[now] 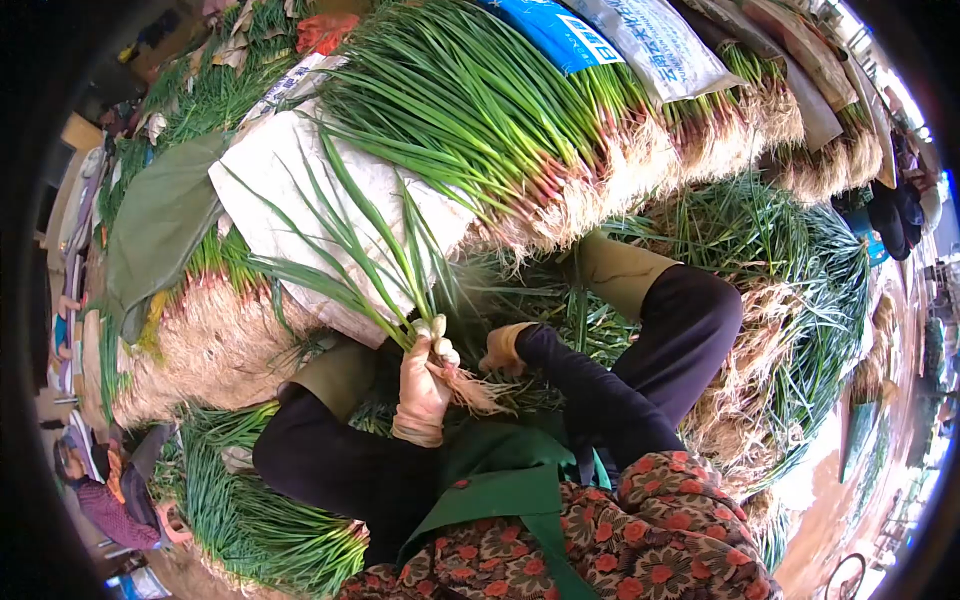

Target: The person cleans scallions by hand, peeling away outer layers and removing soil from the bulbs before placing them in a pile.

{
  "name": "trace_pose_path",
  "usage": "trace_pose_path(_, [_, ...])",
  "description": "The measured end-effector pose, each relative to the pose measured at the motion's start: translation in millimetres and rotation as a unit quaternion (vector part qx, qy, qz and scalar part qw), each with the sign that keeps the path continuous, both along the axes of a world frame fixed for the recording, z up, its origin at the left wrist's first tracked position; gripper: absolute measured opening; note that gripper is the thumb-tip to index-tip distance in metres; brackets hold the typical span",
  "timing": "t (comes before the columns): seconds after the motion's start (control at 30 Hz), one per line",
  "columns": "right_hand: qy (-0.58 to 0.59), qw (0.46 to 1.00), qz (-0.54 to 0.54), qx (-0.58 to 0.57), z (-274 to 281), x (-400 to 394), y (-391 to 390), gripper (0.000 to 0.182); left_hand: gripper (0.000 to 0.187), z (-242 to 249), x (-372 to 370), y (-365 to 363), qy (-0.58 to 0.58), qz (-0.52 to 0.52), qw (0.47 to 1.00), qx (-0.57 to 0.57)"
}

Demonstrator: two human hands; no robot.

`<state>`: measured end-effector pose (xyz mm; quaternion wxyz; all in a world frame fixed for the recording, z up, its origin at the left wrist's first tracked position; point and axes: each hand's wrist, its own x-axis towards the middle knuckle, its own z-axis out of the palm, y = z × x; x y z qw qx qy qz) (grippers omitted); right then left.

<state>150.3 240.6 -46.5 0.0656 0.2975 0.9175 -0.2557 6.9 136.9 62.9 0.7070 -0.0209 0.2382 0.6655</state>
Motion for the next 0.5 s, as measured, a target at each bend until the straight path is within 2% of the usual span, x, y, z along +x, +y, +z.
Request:
trace_pose_path(0.07, [0.019,0.999,0.018,0.036,31,16,6,0.03,0.009,-12,8,4,0.127,0.006,0.987,-0.101])
trace_pose_path(0.1, [0.184,0.944,-0.158,-0.223,42,11,19,0.027,0.009,-9,12,6,0.182,-0.001,0.974,-0.133])
trace_pose_path(0.17, [0.355,0.873,-0.221,-0.252,63,-16,27,0.033,0.011,-5,20,8,0.253,-0.003,0.951,-0.176])
trace_pose_path(0.2, [0.216,0.943,-0.229,-0.104,102,-27,19,0.028,0.011,-7,19,7,0.259,0.002,0.95,-0.172])
trace_pose_path(0.27, [0.075,0.987,-0.12,0.077,120,-30,9,0.02,0.011,-14,11,5,0.27,0.019,0.949,-0.161])
trace_pose_path(0.3, [0.142,0.976,-0.128,0.108,106,-27,2,0.016,0.01,-17,5,4,0.243,0.021,0.951,-0.189])
trace_pose_path(0.33, [0.208,0.958,-0.138,0.141,68,-24,-2,0.016,0.011,-15,2,3,0.193,0.027,0.968,-0.156])
trace_pose_path(0.4, [0.182,0.928,-0.095,0.312,60,-9,21,0.015,0.011,-10,1,4,0.09,0.036,0.992,-0.085])
trace_pose_path(0.43, [0.231,0.94,-0.216,-0.126,63,2,28,0.021,0.006,-8,0,3,-0.014,0.009,0.999,-0.028])
trace_pose_path(0.47, [0.26,0.746,-0.443,-0.424,76,10,35,0.028,0.008,-18,0,3,-0.072,-0.021,0.997,-0.015])
trace_pose_path(0.5, [0.32,0.666,-0.38,-0.556,85,8,32,0.028,0.009,-15,1,3,-0.108,-0.04,0.993,0.0])
